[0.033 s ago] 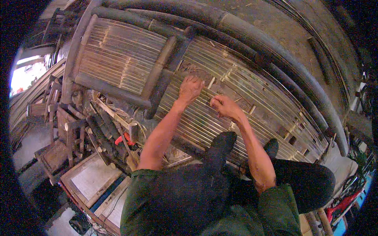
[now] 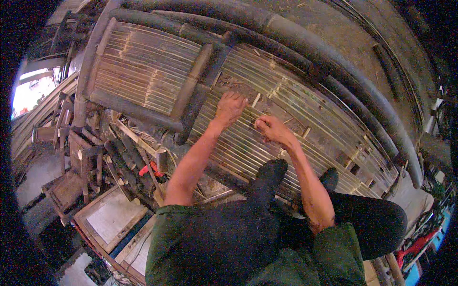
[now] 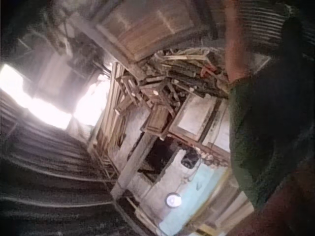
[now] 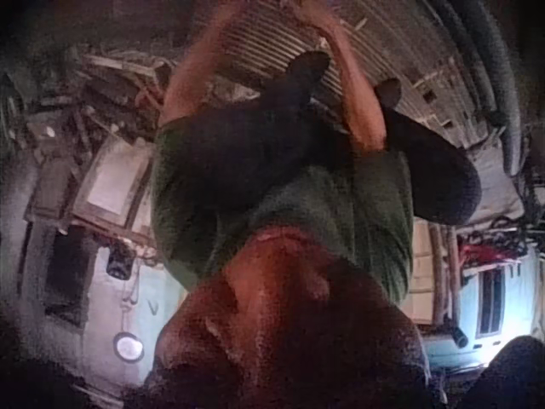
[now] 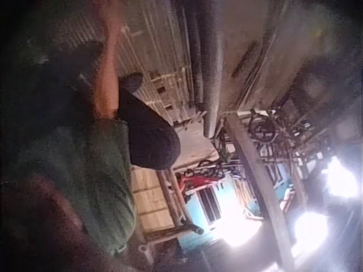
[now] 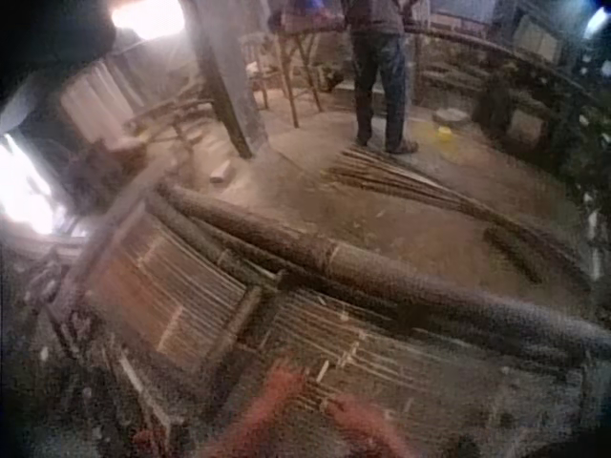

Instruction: The person weaves a bamboo mat by hand, inserting thin bamboo strips into a frame and securing them with twine. They use a knife to trim excess material and adjust the strips to maintain alignment.

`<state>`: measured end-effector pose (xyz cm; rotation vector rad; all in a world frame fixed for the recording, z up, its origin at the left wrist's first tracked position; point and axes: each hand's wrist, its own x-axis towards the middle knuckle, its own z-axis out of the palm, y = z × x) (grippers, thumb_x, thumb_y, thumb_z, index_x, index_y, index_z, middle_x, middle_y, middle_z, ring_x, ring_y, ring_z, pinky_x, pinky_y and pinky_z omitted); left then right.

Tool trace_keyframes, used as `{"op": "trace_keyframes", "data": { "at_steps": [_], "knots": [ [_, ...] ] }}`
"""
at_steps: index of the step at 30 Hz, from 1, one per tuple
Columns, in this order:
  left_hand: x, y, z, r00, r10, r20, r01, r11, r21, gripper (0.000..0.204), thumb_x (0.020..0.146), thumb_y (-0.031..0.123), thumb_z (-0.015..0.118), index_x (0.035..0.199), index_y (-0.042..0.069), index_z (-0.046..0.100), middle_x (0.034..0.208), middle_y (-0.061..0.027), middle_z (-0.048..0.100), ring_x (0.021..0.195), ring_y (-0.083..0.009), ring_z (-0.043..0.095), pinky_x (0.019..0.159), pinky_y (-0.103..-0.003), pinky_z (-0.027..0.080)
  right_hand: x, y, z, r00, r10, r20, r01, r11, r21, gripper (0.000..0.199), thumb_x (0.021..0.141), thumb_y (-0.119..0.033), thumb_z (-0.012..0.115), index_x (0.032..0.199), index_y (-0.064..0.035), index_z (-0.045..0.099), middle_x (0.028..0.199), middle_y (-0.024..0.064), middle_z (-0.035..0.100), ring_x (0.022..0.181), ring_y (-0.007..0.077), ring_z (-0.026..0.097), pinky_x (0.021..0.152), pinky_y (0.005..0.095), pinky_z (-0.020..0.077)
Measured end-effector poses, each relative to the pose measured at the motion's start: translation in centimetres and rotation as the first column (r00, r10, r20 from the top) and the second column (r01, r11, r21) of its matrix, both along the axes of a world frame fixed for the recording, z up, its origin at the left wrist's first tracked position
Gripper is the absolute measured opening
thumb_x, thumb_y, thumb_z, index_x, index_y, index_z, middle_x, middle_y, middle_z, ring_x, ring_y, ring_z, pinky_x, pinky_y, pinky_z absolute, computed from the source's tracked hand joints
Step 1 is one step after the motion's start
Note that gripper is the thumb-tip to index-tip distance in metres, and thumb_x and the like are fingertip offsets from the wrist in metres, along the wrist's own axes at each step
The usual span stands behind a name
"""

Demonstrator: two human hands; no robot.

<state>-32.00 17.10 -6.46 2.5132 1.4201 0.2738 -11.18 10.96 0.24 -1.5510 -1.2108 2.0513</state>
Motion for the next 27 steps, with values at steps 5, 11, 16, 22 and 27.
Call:
{"op": "trace_keyframes", "data": {
  "at_steps": [5,11,16,22,27],
  "knots": [
    [-1.5,-0.4,0.2,0.993,-0.114,0.032,0.112,0.992,0.056,0.021,0.089,0.024,0.052,0.093,0.006,0.063,0.095,-0.0116,0.063,0.096,-0.0289,0.057,0.088,-0.041,0.043,-0.8,-0.9,2.4,0.903,0.299,0.308,-0.407,0.825,0.392,0.024,0.089,-0.027,0.052,0.092,-0.0061,0.062,0.082,0.0154,0.063,0.07,0.0311,0.06,0.065,0.0425,0.049],
    [-1.3,-0.2,-0.6,0.999,-0.033,0.038,0.029,0.995,0.094,0.022,0.087,0.026,0.055,0.097,0.008,0.064,0.098,-0.0108,0.063,0.097,-0.0286,0.057,0.091,-0.041,0.041,0.7,2.6,2.9,0.736,-0.091,0.671,-0.351,0.797,0.492,0.034,0.09,-0.037,0.052,0.084,-0.0052,0.061,0.078,0.0218,0.062,0.073,0.0424,0.059,0.063,0.0474,0.0479],
    [-1.2,0.1,0.7,0.994,0.051,0.094,-0.058,0.995,0.078,0.024,0.086,0.028,0.056,0.092,0.008,0.067,0.097,-0.0107,0.063,0.096,-0.0289,0.057,0.093,-0.041,0.04,1.9,3.4,-0.5,0.704,0.089,0.705,-0.51,0.753,0.415,0.036,0.092,-0.038,0.049,0.082,-0.005,0.06,0.069,0.021,0.061,0.067,0.0423,0.06,0.058,0.0482,0.0476],
    [-0.1,0.2,-0.4,0.971,0.226,0.072,-0.228,0.973,0.016,0.027,0.084,0.031,0.056,0.079,0.007,0.07,0.087,-0.0119,0.065,0.095,-0.0287,0.059,0.096,-0.041,0.039,0.8,2.5,-3.8,0.661,0.102,0.743,-0.607,0.655,0.45,0.039,0.093,-0.039,0.048,0.075,-0.0051,0.058,0.071,0.0201,0.061,0.068,0.0395,0.061,0.058,0.0477,0.0473],
    [0.2,-0.2,-1.4,0.942,0.321,0.095,-0.326,0.945,0.039,0.027,0.082,0.031,0.058,0.074,0.008,0.07,0.082,-0.0132,0.066,0.097,-0.0306,0.058,0.097,-0.04,0.039,0.9,2.1,-3.3,0.885,0.139,0.445,-0.375,0.779,0.502,0.04,0.093,-0.04,0.047,0.08,-0.0045,0.06,0.08,0.0189,0.061,0.076,0.0392,0.059,0.063,0.0459,0.0451]
  ]
}}
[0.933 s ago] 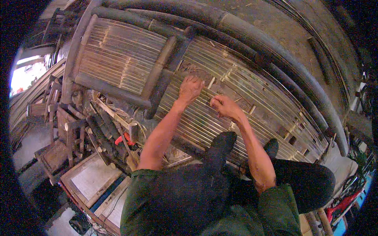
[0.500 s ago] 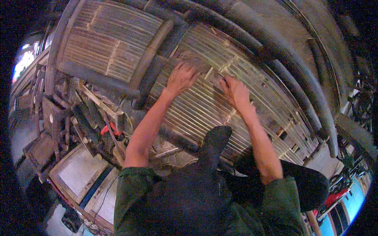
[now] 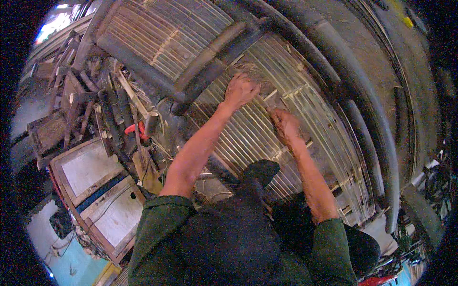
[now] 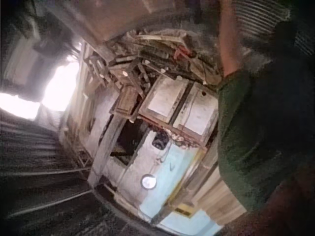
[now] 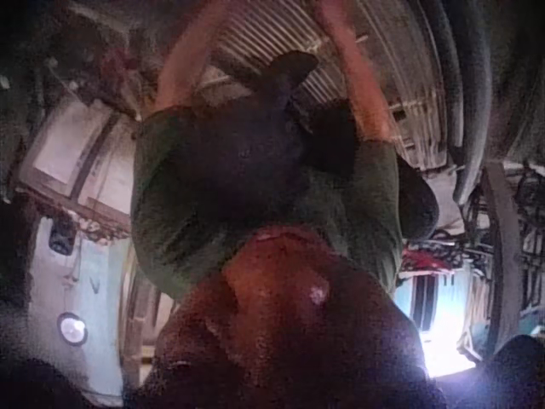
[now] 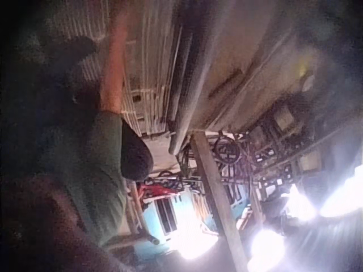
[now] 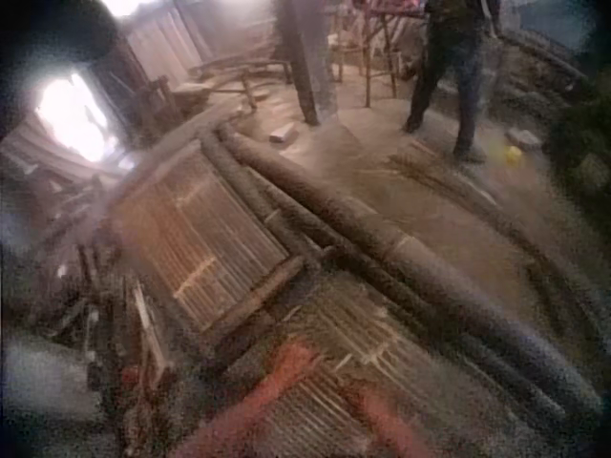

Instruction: The person weaves a bamboo mat by hand, inserting thin bamboo strips into a frame and securing them with twine. They use a knife to trim excess material and adjust the strips to maintain alignment.

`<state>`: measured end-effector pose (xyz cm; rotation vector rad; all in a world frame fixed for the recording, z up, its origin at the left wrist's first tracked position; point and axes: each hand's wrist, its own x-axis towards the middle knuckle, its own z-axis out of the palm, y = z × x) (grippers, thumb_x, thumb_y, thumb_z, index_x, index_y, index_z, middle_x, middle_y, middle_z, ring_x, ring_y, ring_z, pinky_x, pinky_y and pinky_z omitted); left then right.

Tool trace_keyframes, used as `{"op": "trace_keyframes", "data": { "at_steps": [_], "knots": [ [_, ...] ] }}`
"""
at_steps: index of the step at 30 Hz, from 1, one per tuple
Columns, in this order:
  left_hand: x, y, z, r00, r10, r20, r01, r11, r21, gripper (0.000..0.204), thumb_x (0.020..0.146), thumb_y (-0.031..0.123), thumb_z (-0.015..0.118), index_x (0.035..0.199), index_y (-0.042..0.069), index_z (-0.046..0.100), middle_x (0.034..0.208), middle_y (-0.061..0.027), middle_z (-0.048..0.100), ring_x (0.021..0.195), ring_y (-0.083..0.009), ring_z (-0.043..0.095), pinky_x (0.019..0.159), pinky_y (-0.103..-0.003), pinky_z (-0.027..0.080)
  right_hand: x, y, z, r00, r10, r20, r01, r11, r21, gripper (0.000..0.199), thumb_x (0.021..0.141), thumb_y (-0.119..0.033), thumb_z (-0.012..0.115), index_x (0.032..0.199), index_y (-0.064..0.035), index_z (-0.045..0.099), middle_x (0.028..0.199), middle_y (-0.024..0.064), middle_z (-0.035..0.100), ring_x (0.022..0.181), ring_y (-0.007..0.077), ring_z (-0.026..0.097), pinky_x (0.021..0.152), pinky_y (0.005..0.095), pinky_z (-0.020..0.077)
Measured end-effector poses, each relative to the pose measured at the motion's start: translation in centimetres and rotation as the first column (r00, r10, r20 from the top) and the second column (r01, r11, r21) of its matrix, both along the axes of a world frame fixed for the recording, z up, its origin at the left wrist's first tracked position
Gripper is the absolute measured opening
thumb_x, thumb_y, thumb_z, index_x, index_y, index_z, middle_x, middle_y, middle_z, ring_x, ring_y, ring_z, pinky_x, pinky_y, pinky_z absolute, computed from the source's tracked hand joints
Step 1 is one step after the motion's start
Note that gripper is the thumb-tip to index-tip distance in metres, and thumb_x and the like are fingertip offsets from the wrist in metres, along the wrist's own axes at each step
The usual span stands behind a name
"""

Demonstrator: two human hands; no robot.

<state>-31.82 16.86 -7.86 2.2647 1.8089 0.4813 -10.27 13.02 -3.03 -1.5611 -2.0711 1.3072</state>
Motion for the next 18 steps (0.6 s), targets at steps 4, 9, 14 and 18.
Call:
{"op": "trace_keyframes", "data": {
  "at_steps": [4,9,14,18],
  "knots": [
    [0.1,0.3,-0.2,0.999,-0.029,0.012,0.029,1.0,0.011,0.027,0.081,0.031,0.059,0.072,0.008,0.07,0.083,-0.0138,0.066,0.101,-0.0322,0.057,0.098,-0.041,0.039,0.1,0.7,-1.5,0.99,0.048,0.133,-0.042,0.998,-0.045,0.041,0.094,-0.041,0.047,0.083,-0.0035,0.061,0.077,0.0195,0.06,0.073,0.0388,0.058,0.064,0.0446,0.0436],
    [-0.2,0.3,-0.9,0.996,-0.07,0.051,0.064,0.993,0.104,0.027,0.081,0.031,0.059,0.077,0.006,0.069,0.081,-0.015,0.066,0.095,-0.033,0.059,0.097,-0.042,0.039,0.2,0.2,-0.8,0.998,-0.064,-0.004,0.061,0.968,-0.242,0.042,0.094,-0.04,0.047,0.084,-0.0017,0.061,0.074,0.0178,0.059,0.067,0.0348,0.056,0.063,0.0426,0.0433],
    [0.4,0.6,0.8,0.992,-0.094,0.082,0.095,0.995,-0.01,0.026,0.079,0.028,0.061,0.074,0.004,0.068,0.077,-0.0138,0.064,0.082,-0.0318,0.06,0.091,-0.043,0.041,0.6,-0.1,-2.3,0.979,-0.041,-0.201,0.055,0.996,0.065,0.043,0.094,-0.039,0.048,0.08,0.0006,0.058,0.071,0.0183,0.056,0.061,0.0327,0.051,0.059,0.0437,0.0399],
    [0.4,0.4,0.2,0.995,-0.034,0.095,0.032,0.999,0.023,0.023,0.077,0.026,0.064,0.07,0.004,0.067,0.076,-0.0132,0.063,0.078,-0.0312,0.059,0.089,-0.043,0.042,0.7,0.3,-0.1,0.999,0.036,-0.028,-0.039,0.995,-0.096,0.044,0.093,-0.038,0.052,0.074,0.0019,0.054,0.071,0.0203,0.053,0.061,0.0334,0.053,0.058,0.0452,0.0393]
  ]
}}
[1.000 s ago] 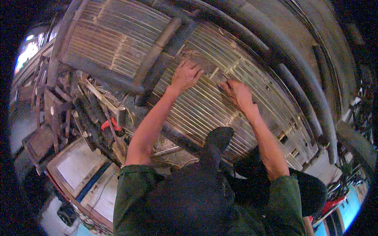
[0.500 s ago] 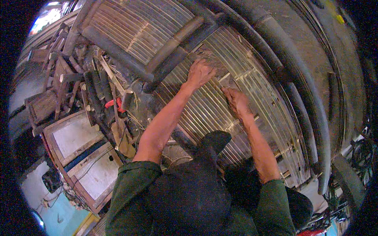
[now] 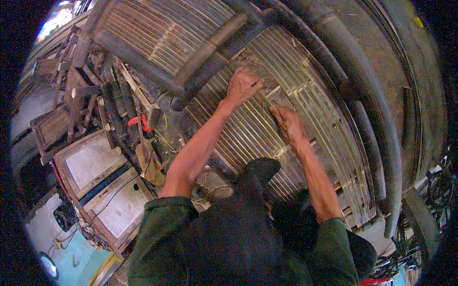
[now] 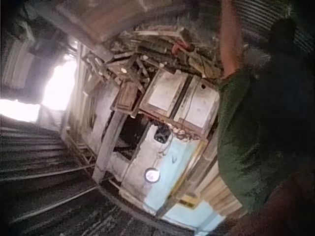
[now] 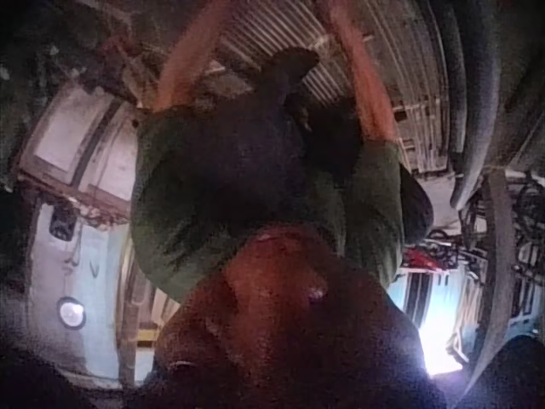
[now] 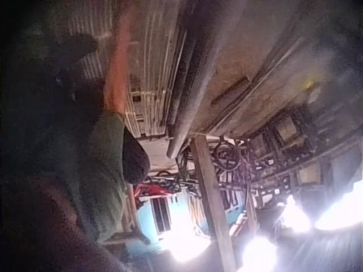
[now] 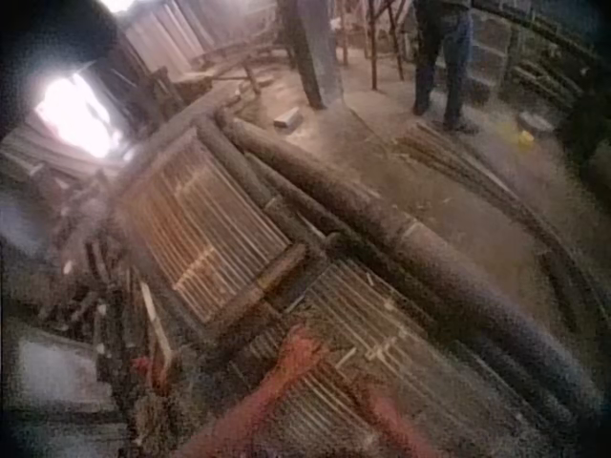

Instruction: The person weaves a bamboo mat by hand, inserting thin bamboo strips into a frame and securing them with twine. They use a knife to trim excess material and adjust the strips to maintain alignment.

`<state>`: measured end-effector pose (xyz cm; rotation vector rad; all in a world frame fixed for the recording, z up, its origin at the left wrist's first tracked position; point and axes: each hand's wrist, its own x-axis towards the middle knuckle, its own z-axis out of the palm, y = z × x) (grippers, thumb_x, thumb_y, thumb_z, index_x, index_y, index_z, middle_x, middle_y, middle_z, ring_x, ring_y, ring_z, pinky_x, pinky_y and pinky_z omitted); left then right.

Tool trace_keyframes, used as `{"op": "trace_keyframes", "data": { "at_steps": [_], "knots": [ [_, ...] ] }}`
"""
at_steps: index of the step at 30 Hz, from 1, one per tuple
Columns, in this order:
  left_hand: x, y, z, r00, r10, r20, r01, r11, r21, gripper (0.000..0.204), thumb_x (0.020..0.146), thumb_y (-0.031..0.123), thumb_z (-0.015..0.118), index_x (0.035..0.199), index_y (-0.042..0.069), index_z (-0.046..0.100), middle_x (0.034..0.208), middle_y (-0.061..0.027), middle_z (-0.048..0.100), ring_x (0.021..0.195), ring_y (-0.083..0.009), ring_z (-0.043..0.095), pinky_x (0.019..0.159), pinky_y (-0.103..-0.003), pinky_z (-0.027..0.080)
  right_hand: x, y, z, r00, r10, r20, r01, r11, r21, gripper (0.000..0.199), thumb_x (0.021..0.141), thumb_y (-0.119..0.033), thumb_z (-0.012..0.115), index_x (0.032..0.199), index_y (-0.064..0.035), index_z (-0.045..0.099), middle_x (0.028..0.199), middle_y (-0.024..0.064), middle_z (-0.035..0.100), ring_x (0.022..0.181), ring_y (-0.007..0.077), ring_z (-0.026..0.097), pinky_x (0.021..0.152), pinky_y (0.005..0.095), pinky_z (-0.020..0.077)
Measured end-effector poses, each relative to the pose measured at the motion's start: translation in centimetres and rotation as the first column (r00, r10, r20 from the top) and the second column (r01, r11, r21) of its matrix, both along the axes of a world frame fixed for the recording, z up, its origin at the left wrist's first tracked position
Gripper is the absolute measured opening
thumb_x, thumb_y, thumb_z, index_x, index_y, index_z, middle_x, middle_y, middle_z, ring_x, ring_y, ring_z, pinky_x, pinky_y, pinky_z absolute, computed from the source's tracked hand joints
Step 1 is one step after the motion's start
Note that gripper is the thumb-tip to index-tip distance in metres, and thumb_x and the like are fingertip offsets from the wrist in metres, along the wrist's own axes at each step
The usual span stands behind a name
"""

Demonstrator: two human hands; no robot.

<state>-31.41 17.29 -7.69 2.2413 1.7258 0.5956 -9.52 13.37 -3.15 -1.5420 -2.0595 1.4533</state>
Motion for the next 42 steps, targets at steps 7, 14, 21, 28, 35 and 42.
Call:
{"op": "trace_keyframes", "data": {
  "at_steps": [7,14,21,28,35,42],
  "knots": [
    [0.2,0.3,-1.4,0.99,0.119,0.076,-0.121,0.993,0.019,0.027,0.072,0.025,0.067,0.06,0.001,0.063,0.074,-0.0148,0.061,0.077,-0.032,0.058,0.088,-0.042,0.042,0.2,-0.3,-0.3,0.998,0.015,0.056,-0.025,0.981,0.194,0.043,0.086,-0.033,0.064,0.065,0.0002,0.048,0.066,0.0205,0.047,0.058,0.0352,0.045,0.055,0.0426,0.0375],
    [1.5,0.7,0.4,0.982,0.145,0.123,-0.148,0.989,0.011,0.035,0.074,0.028,0.064,0.056,-0.001,0.059,0.06,-0.0162,0.056,0.065,-0.0342,0.054,0.075,-0.046,0.041,0.5,-0.2,0.7,0.999,0.037,-0.023,-0.028,0.946,0.323,0.042,0.083,-0.031,0.068,0.063,-0.0001,0.046,0.065,0.0192,0.043,0.054,0.0283,0.038,0.052,0.0397,0.0351],
    [1.4,-0.4,-1.1,0.982,0.173,0.081,-0.184,0.97,0.156,0.035,0.077,0.027,0.064,0.056,0.0,0.058,0.064,-0.016,0.055,0.067,-0.0339,0.054,0.07,-0.045,0.041,0.1,-0.6,-0.4,0.997,0.07,0.012,-0.071,0.951,0.301,0.04,0.082,-0.028,0.069,0.063,0.0004,0.048,0.06,0.0184,0.042,0.054,0.0291,0.042,0.051,0.0406,0.0345],
    [1.9,0.1,-0.2,0.975,0.148,0.164,-0.171,0.977,0.13,0.032,0.077,0.02,0.066,0.054,0.002,0.053,0.07,-0.0154,0.058,0.077,-0.033,0.056,0.08,-0.043,0.043,0.5,0.0,0.7,0.997,0.003,-0.077,0.014,0.977,0.215,0.04,0.09,-0.033,0.057,0.069,0.0011,0.053,0.068,0.0222,0.05,0.064,0.0389,0.051,0.06,0.0447,0.0391],
    [0.8,-1.0,-1.5,0.996,0.036,-0.081,-0.04,0.998,-0.04,0.022,0.081,0.029,0.06,0.081,0.01,0.072,0.079,-0.0158,0.064,0.082,-0.0321,0.058,0.085,-0.045,0.043,0.3,-0.9,2.0,0.993,-0.116,0.002,0.115,0.985,0.129,0.045,0.095,-0.037,0.045,0.078,0.0026,0.058,0.074,0.0238,0.053,0.071,0.0424,0.053,0.061,0.0466,0.041],
    [1.8,-0.5,1.1,0.987,-0.048,-0.154,0.022,0.985,-0.17,0.033,0.089,0.04,0.05,0.091,0.015,0.072,0.092,-0.0136,0.066,0.096,-0.0322,0.057,0.099,-0.047,0.033,0.7,-1.5,-1.3,0.937,0.005,0.348,0.004,1.0,-0.026,0.048,0.097,-0.039,0.03,0.093,-0.0027,0.061,0.079,0.0282,0.059,0.071,0.0474,0.056,0.065,0.0539,0.043]
  ]
}}
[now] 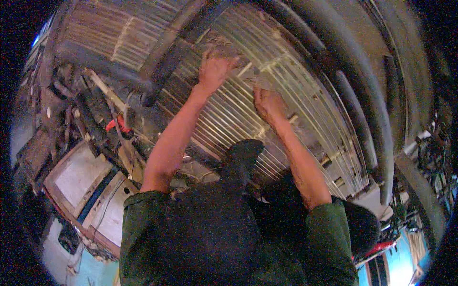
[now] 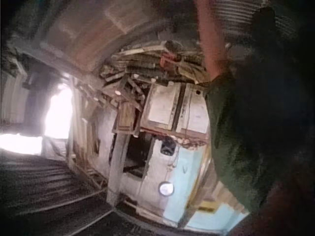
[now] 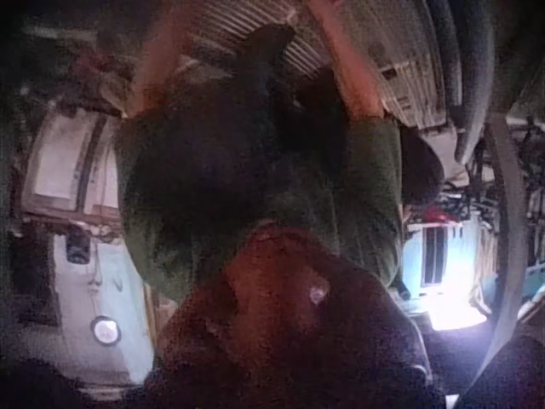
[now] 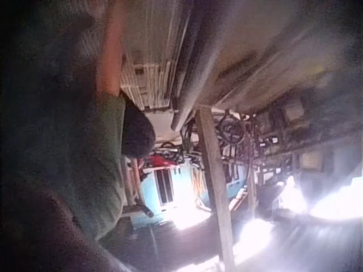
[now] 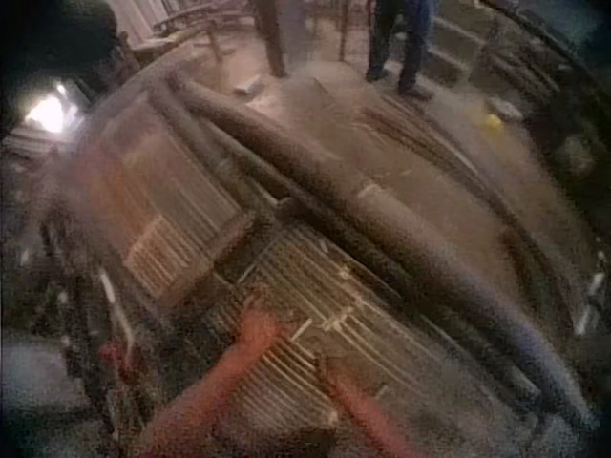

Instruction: The person weaves a bamboo mat by hand, inserting thin bamboo strips into a frame and securing them with twine. They use a knife to trim excess material and adjust the strips to maintain alignment.

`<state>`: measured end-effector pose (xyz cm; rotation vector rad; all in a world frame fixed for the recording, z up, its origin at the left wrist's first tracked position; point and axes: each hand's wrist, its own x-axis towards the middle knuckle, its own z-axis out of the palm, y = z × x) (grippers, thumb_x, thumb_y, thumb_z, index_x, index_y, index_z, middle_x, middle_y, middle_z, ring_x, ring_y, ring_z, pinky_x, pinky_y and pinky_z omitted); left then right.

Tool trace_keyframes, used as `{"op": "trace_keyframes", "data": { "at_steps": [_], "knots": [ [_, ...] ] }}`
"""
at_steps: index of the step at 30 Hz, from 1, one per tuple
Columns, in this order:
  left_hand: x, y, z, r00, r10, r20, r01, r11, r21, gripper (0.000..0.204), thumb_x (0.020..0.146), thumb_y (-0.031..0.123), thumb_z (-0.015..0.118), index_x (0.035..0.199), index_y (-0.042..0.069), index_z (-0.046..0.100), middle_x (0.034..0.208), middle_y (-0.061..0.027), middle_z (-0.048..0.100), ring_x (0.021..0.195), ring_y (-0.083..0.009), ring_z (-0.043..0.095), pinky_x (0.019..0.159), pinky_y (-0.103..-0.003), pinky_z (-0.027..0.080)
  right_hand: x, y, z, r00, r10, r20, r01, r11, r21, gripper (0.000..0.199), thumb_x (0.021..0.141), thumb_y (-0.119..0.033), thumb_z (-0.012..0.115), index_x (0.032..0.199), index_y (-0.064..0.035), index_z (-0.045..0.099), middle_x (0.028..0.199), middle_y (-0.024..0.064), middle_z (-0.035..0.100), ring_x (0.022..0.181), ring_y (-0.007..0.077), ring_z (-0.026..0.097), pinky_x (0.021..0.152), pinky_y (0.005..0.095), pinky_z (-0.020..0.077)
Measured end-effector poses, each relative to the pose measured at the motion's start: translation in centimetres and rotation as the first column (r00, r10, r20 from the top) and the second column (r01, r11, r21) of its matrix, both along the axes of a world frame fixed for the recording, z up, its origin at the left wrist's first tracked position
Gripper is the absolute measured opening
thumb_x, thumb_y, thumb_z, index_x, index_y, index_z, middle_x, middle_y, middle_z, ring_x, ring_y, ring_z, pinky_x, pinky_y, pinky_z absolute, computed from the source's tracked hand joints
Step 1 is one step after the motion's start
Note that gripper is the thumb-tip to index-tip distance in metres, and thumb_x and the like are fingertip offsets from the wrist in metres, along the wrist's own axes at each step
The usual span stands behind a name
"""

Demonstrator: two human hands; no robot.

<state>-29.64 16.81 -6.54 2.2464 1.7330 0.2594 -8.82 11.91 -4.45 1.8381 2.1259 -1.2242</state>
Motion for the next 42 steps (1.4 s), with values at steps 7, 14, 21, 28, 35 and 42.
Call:
{"op": "trace_keyframes", "data": {
  "at_steps": [7,14,21,28,35,42],
  "knots": [
    [-1.2,-0.1,-0.1,0.994,-0.089,-0.065,0.088,0.996,-0.01,0.045,0.09,0.044,0.048,0.112,0.008,0.064,0.116,-0.0113,0.061,0.117,-0.0279,0.048,0.105,-0.047,0.027,-0.7,0.4,1.2,0.968,-0.153,-0.197,0.181,0.974,0.136,0.035,0.096,-0.033,0.039,0.094,-0.0047,0.061,0.089,0.021,0.06,0.083,0.0404,0.057,0.073,0.0465,0.0456],
    [-0.9,0.0,-0.3,0.992,-0.033,-0.125,0.043,0.996,0.078,0.045,0.091,0.044,0.046,0.112,0.008,0.063,0.116,-0.0098,0.061,0.116,-0.0277,0.049,0.104,-0.045,0.028,-5.1,-1.1,4.7,0.986,-0.001,-0.165,0.094,0.826,0.556,0.025,0.087,-0.027,0.059,0.1,-0.0068,0.055,0.09,0.0134,0.056,0.084,0.0331,0.056,0.072,0.0423,0.0448],
    [-1.3,-0.6,-0.7,0.977,-0.099,-0.187,0.118,0.989,0.093,0.042,0.092,0.043,0.044,0.105,0.011,0.067,0.111,-0.0076,0.063,0.111,-0.0249,0.052,0.104,-0.044,0.028,-6.7,-1.4,2.3,0.997,-0.061,-0.047,0.077,0.802,0.592,0.022,0.084,-0.025,0.061,0.091,-0.0062,0.054,0.09,0.0129,0.056,0.086,0.0335,0.056,0.072,0.0479,0.0426],
    [-1.1,-0.1,-1.0,0.988,-0.081,-0.131,0.085,0.996,0.025,0.036,0.093,0.04,0.043,0.102,0.015,0.069,0.111,-0.0036,0.063,0.113,-0.024,0.051,0.106,-0.045,0.025,-6.4,-0.3,1.0,0.999,-0.007,-0.033,0.022,0.866,0.5,0.015,0.083,-0.019,0.06,0.083,-0.0052,0.055,0.083,0.0176,0.058,0.079,0.0368,0.058,0.064,0.0487,0.0459],
    [-2.2,0.5,-2.8,0.982,-0.151,0.114,0.152,0.988,-0.001,0.035,0.089,0.038,0.049,0.113,0.016,0.062,0.118,-0.0073,0.06,0.12,-0.0293,0.046,0.109,-0.049,0.018,-2.5,-0.2,5.0,0.69,-0.62,-0.373,0.286,0.707,-0.646,0.033,0.091,-0.032,0.052,0.104,-0.003,0.06,0.072,-0.002,0.051,0.06,0.0099,0.046,0.055,0.0269,0.0439],
    [-3.2,-1.0,0.8,0.961,-0.253,0.108,0.251,0.967,0.034,0.038,0.085,0.046,0.052,0.104,0.017,0.067,0.106,-0.0135,0.064,0.117,-0.0366,0.047,0.108,-0.054,0.015,5.3,4.3,24.4,0.751,-0.41,-0.517,0.544,0.829,0.133,0.031,0.09,-0.017,0.049,0.119,-0.0072,0.057,0.075,-0.0034,0.055,0.068,0.0073,0.05,0.056,0.0216,0.0411]
  ]
}}
